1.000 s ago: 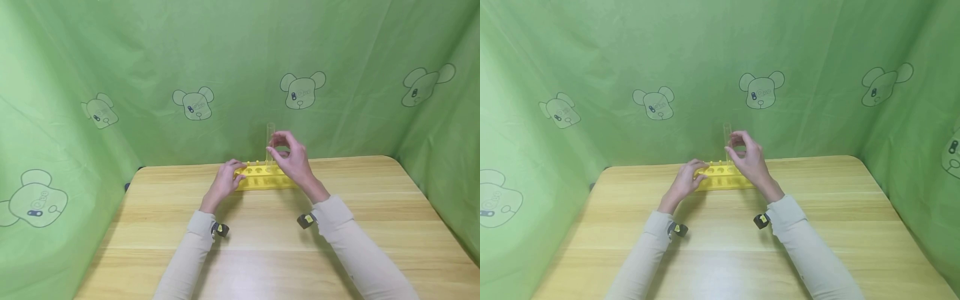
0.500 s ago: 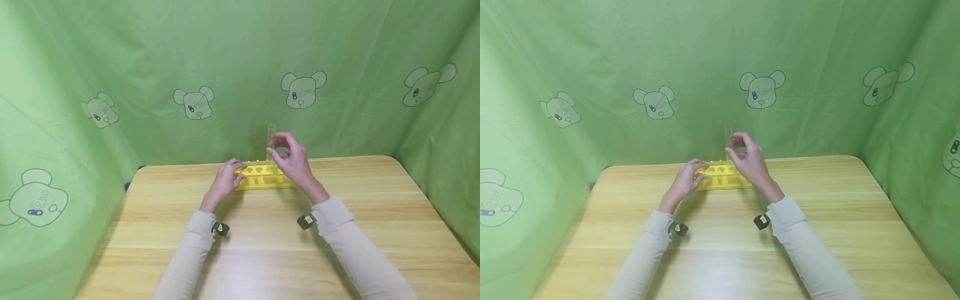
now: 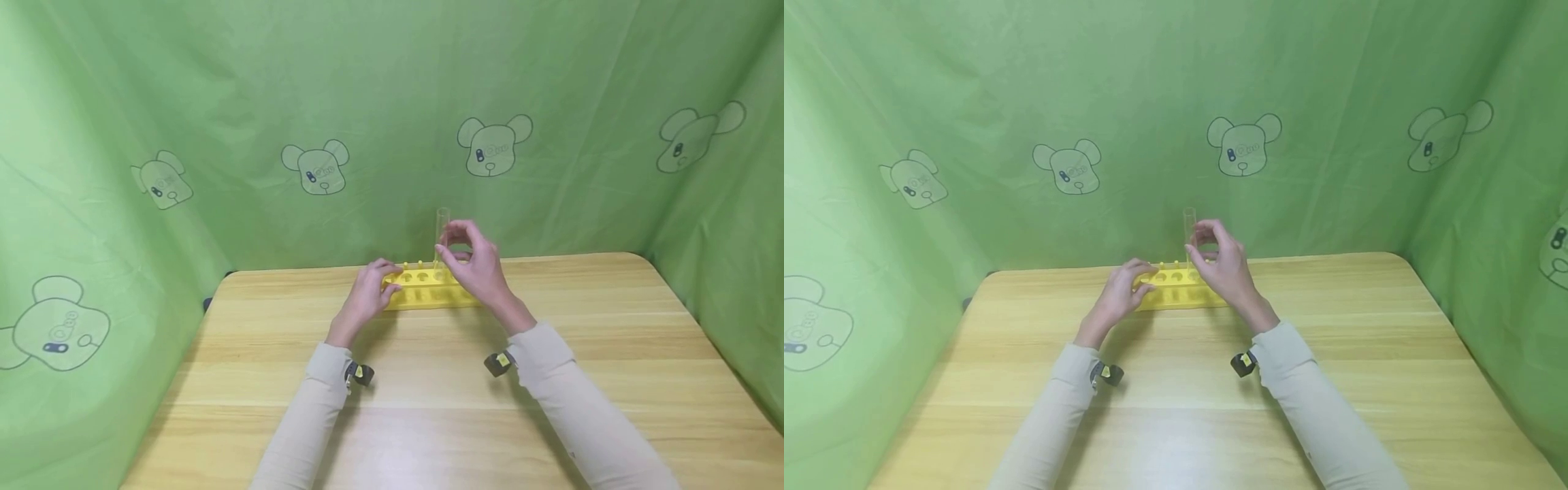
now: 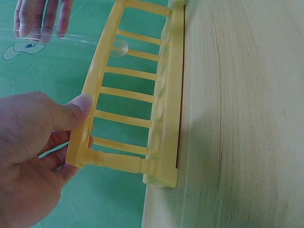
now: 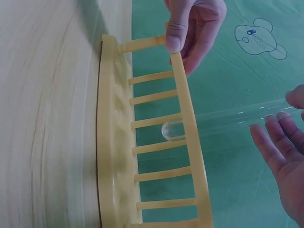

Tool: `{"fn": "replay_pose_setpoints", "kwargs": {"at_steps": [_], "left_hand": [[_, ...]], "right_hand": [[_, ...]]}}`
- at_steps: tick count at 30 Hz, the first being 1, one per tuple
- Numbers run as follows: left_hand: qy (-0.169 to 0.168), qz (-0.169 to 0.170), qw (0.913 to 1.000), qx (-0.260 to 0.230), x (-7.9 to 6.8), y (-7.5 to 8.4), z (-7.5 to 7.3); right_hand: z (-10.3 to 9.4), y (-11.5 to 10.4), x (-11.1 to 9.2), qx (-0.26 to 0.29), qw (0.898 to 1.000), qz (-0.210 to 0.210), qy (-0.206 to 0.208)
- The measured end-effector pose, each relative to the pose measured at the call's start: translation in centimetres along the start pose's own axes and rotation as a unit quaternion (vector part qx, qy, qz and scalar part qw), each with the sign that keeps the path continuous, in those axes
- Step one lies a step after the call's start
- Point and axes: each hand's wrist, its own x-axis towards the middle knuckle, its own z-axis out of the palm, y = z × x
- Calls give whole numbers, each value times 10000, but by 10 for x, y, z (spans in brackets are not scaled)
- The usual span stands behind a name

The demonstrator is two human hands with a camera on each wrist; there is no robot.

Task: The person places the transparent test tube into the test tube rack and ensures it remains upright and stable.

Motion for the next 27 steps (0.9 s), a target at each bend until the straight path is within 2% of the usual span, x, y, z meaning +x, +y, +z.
{"fn": "replay_pose_setpoints", "kwargs": {"at_steps": [2,8,27], "left_hand": [[3,0,10000,20,0,0,0],[35,103,9999,40,1,-1,1],[73,94,9999,-44,0,-2,1]], "right_hand": [[0,3,-1,-12,10000,-18,1],[2,32,-2,76,10000,-23,14],[3,39,-6,133,9999,-21,-81]]}}
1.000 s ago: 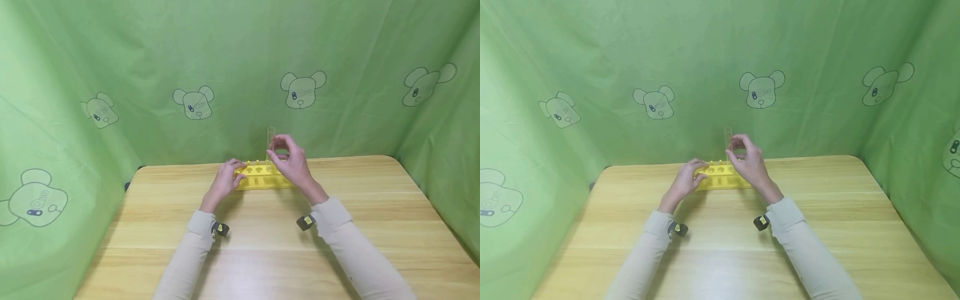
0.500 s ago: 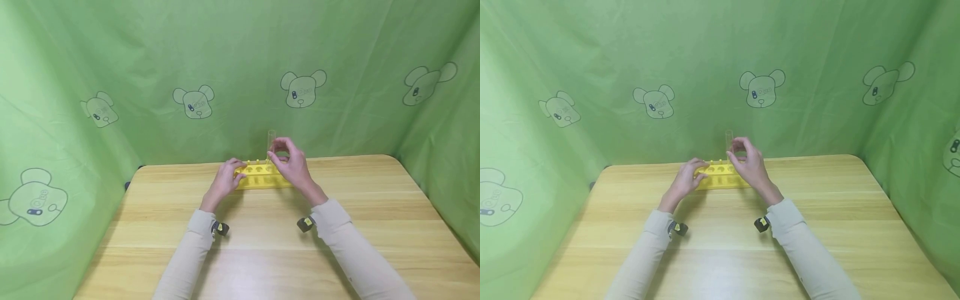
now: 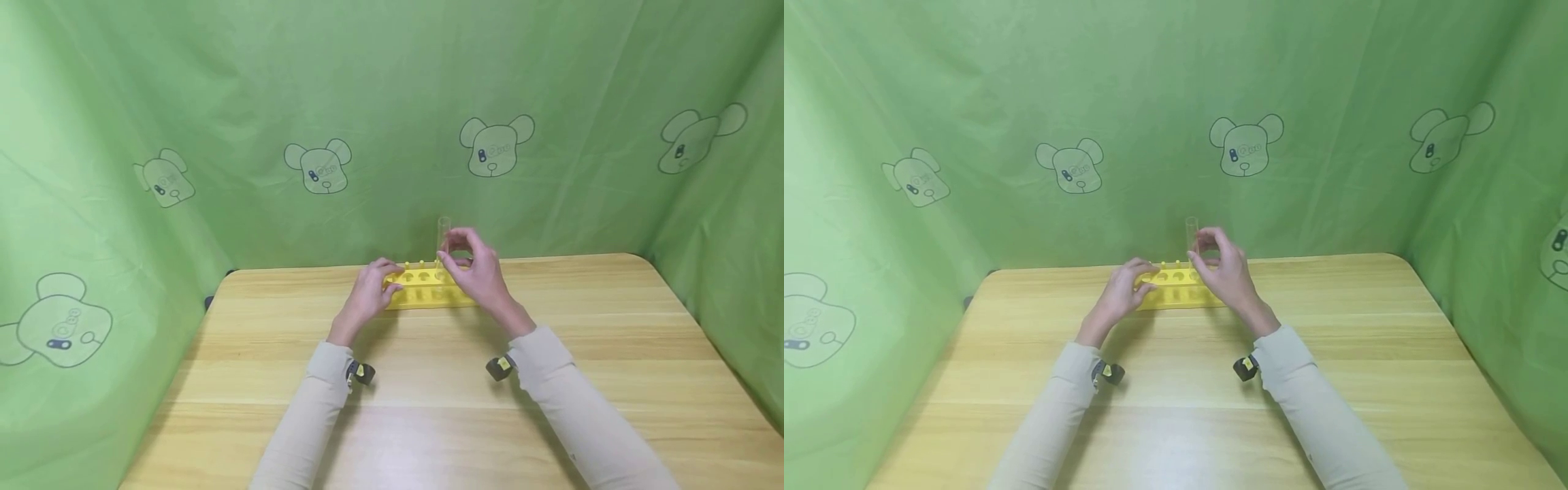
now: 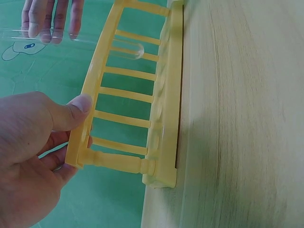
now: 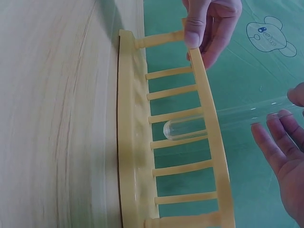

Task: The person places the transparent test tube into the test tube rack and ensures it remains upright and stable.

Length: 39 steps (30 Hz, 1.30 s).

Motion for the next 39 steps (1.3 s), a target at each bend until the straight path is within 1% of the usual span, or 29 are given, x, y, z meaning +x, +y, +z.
{"fn": "replay_pose_setpoints", "kwargs": {"at_steps": [6,10,15,18,23,26,31,39], "left_hand": [[16,8,10000,3,0,0,0],[15,-42,10000,-25,0,1,0],[-12,-107,9999,-39,-1,1,0],[-19,-103,9999,-23,-1,1,0],[-6,-92,9999,52,0,1,0],[-6,-73,10000,68,0,2,-1],[-16,-38,10000,73,0,2,-1],[-9,-87,10000,35,0,1,0]], "right_hand": [[2,3,-2,-49,10000,-86,11],[3,4,-2,-17,10000,-65,5],[6,5,-3,-119,9999,-31,40],[7,0,-4,-158,9999,-40,57],[6,-20,-6,-80,9999,-128,34],[5,-26,-8,-23,9998,-187,23],[4,-27,-9,30,9998,-213,56],[6,-24,-10,93,9998,-192,11]]}}
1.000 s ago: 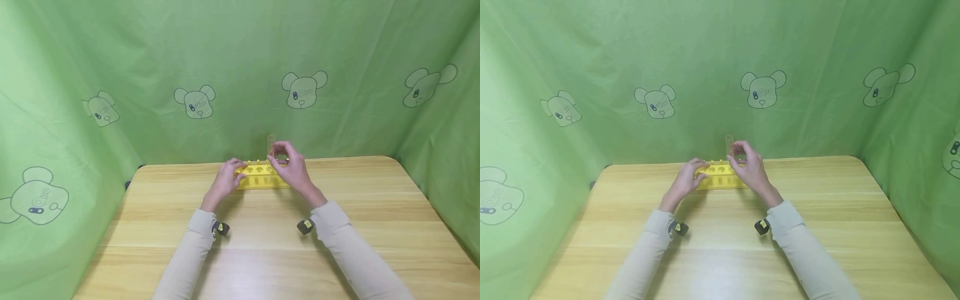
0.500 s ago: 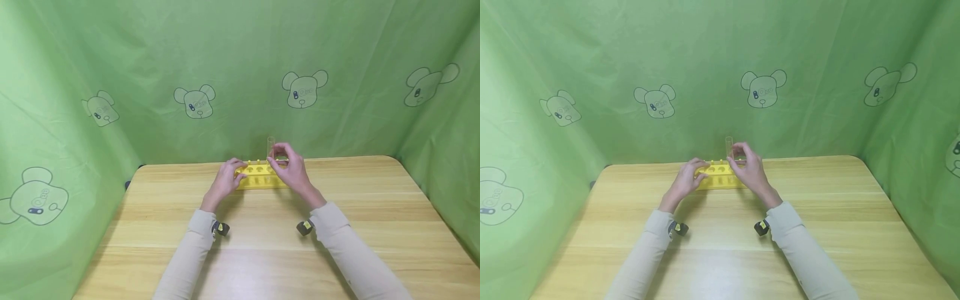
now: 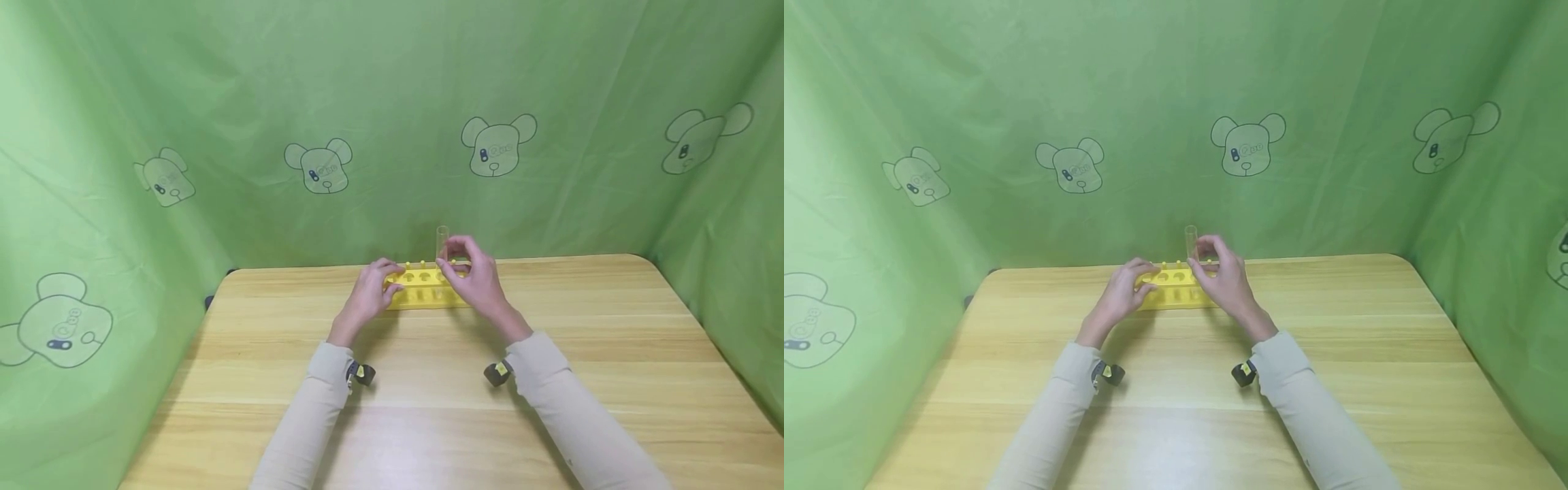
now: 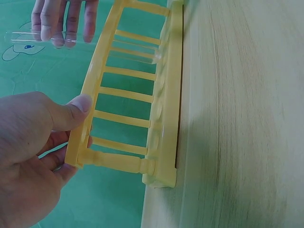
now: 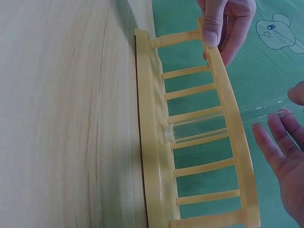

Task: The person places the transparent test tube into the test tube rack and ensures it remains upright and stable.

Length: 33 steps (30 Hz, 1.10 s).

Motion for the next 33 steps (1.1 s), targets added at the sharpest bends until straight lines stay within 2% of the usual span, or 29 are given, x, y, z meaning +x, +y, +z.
{"fn": "replay_pose_setpoints", "kwargs": {"at_steps": [33], "left_hand": [[-11,31,10000,44,1,0,0]], "right_hand": [[0,6,-4,78,9999,131,-48]]}}
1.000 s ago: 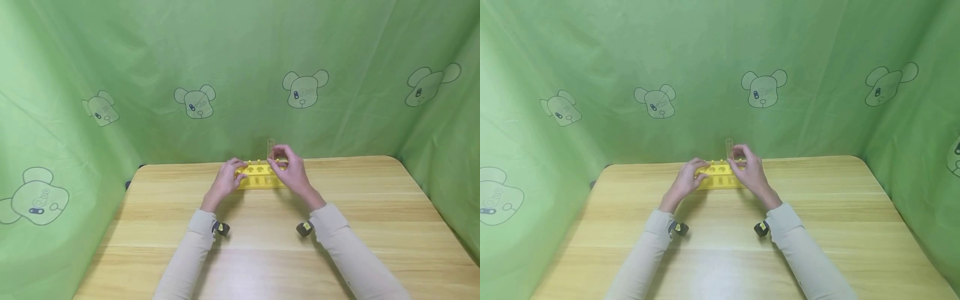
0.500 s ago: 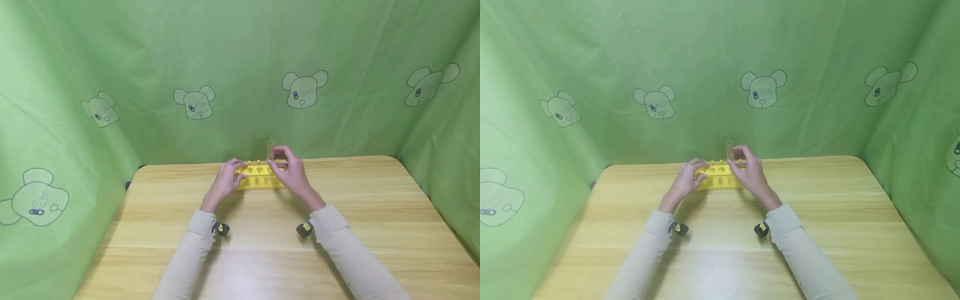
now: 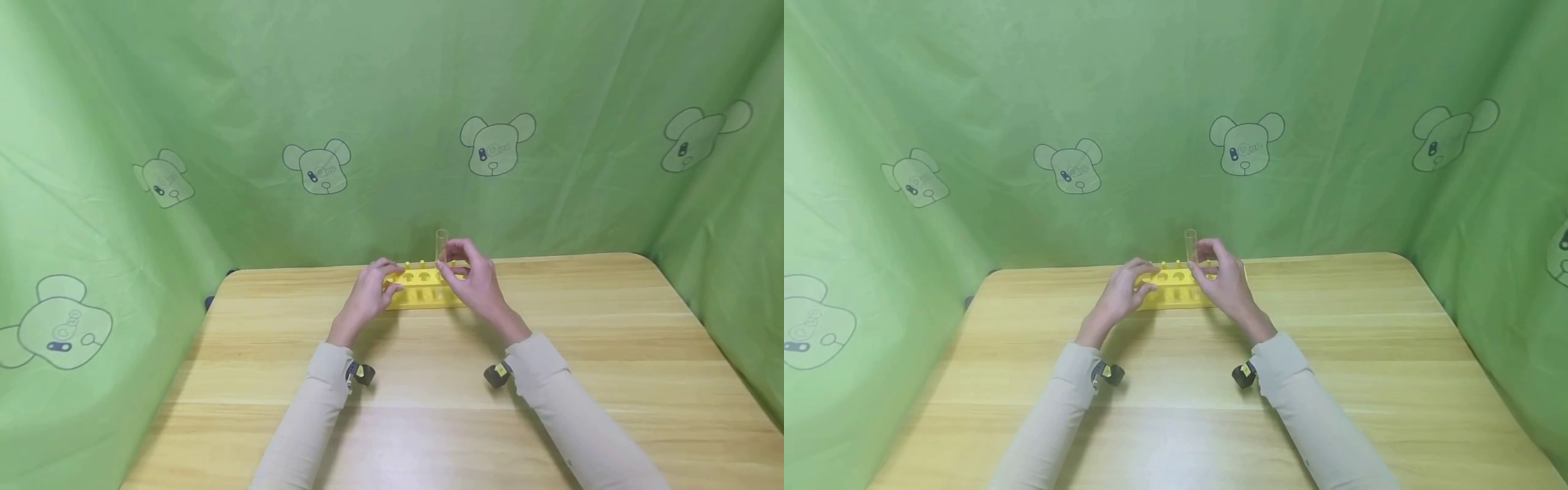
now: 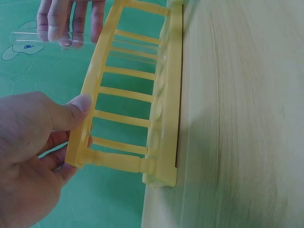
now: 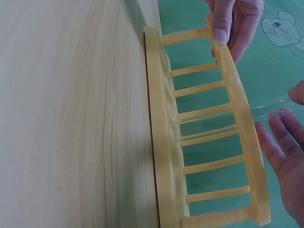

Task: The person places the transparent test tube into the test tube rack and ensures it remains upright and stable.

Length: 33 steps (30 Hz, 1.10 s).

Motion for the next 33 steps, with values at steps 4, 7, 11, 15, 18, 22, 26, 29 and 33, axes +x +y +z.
{"fn": "replay_pose_setpoints", "kwargs": {"at_steps": [4,7,11,15,18,22,26,29,33], "left_hand": [[-15,-13,10000,-9,0,-1,-1],[-21,-17,10000,10,1,-1,-2],[-36,-46,10000,24,1,-2,-2],[-72,-118,9999,-50,0,-1,-3],[-107,-116,9999,-65,0,0,-5],[-126,-16,9999,-2,2,0,-6],[-175,27,9998,-33,0,-2,-6],[-190,51,9998,-98,-2,-4,-4],[-170,133,9997,-107,-2,-6,-3]], "right_hand": [[1,7,1,10,10000,37,-12],[4,22,3,-1,10000,49,1],[6,39,4,18,10000,58,11],[6,44,4,50,9999,103,-38],[5,44,4,58,9999,141,-62],[5,44,4,23,9999,119,-47],[5,43,4,-20,9999,128,-74],[6,43,2,-9,9999,122,-84],[5,27,2,-34,9999,97,-138]]}}
